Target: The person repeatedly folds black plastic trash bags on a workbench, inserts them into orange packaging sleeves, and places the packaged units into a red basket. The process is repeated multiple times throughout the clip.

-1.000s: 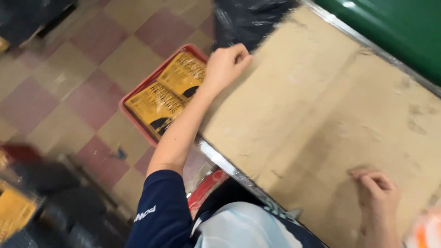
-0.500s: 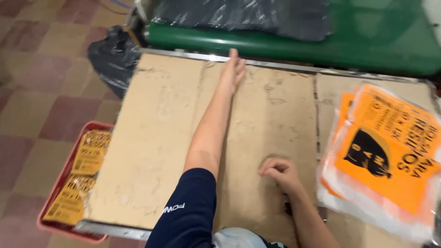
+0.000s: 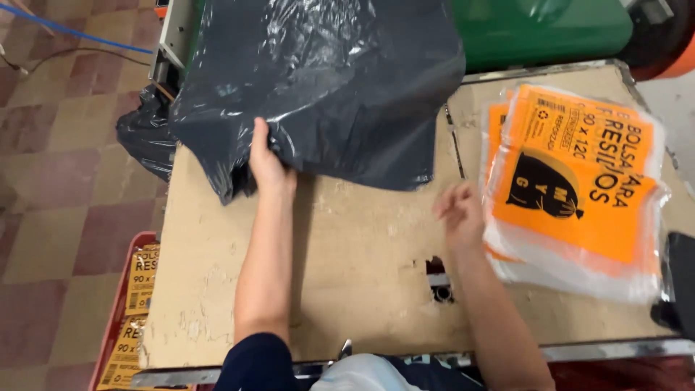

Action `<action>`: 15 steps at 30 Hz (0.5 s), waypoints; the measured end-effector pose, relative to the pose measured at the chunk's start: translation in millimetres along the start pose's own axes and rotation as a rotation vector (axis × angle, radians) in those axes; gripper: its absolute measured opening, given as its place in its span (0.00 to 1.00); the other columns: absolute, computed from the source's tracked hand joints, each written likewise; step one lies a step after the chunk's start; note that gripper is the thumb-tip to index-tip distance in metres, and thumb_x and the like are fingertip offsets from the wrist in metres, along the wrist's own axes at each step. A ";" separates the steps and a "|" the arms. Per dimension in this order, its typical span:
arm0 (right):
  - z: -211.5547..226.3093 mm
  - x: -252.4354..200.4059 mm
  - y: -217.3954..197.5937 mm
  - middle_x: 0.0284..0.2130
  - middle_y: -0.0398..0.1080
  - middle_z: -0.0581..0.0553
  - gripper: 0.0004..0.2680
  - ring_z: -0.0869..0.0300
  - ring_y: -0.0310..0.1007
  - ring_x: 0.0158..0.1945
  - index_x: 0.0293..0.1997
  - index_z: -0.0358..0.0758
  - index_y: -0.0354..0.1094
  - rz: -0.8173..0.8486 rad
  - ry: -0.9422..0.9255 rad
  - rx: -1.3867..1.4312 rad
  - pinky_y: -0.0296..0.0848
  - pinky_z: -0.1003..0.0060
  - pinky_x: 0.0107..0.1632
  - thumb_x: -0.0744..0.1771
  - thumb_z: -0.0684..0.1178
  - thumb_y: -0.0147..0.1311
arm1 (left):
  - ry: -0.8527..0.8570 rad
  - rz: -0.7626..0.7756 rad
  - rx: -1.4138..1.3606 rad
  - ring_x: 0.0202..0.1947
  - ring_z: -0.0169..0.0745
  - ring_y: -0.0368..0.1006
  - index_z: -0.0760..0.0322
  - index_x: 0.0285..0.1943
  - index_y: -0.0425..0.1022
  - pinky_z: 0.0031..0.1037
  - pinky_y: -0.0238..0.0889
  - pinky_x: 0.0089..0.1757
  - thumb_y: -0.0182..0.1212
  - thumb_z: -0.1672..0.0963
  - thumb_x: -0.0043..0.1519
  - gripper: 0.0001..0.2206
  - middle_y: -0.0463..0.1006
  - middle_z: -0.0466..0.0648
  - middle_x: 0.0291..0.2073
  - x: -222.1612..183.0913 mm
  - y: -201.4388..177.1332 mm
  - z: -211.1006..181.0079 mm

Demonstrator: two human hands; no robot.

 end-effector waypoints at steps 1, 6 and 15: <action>17.5 5.6 -16.8 0.19 0.55 0.48 0.04 0.60 0.62 0.19 0.27 0.46 0.47 -0.126 -0.075 -0.028 0.62 0.72 0.27 0.61 0.42 0.40 | 0.022 -0.001 -0.007 0.47 0.52 0.80 0.70 0.47 0.76 0.38 0.77 0.47 0.72 0.53 0.55 0.18 0.81 0.62 0.44 -33.7 6.2 -17.3; 66.8 21.8 -13.3 0.50 0.53 0.33 0.22 0.43 0.51 0.52 0.57 0.37 0.42 -0.153 -0.255 -0.921 0.55 0.50 0.53 0.61 0.32 0.49 | 0.304 -0.098 0.110 0.41 0.46 0.79 0.74 0.44 0.75 0.35 0.77 0.44 0.75 0.54 0.51 0.19 0.79 0.60 0.39 -168.5 -0.8 -97.4; 192.4 -91.4 77.4 0.53 0.69 0.28 0.11 0.40 0.60 0.65 0.47 0.19 0.68 0.189 -0.697 -1.056 0.49 0.58 0.72 0.72 0.42 0.41 | 1.265 -0.709 0.868 0.29 0.41 0.71 0.56 0.39 0.75 0.32 0.68 0.33 0.68 0.50 0.58 0.11 0.73 0.49 0.30 -292.8 -221.9 -381.8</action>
Point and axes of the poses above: each hand's wrist, its own x-axis towards the middle knuckle, its own y-axis out of the palm, z = x × y, the point moved 10 cm from there along x, towards the middle knuckle
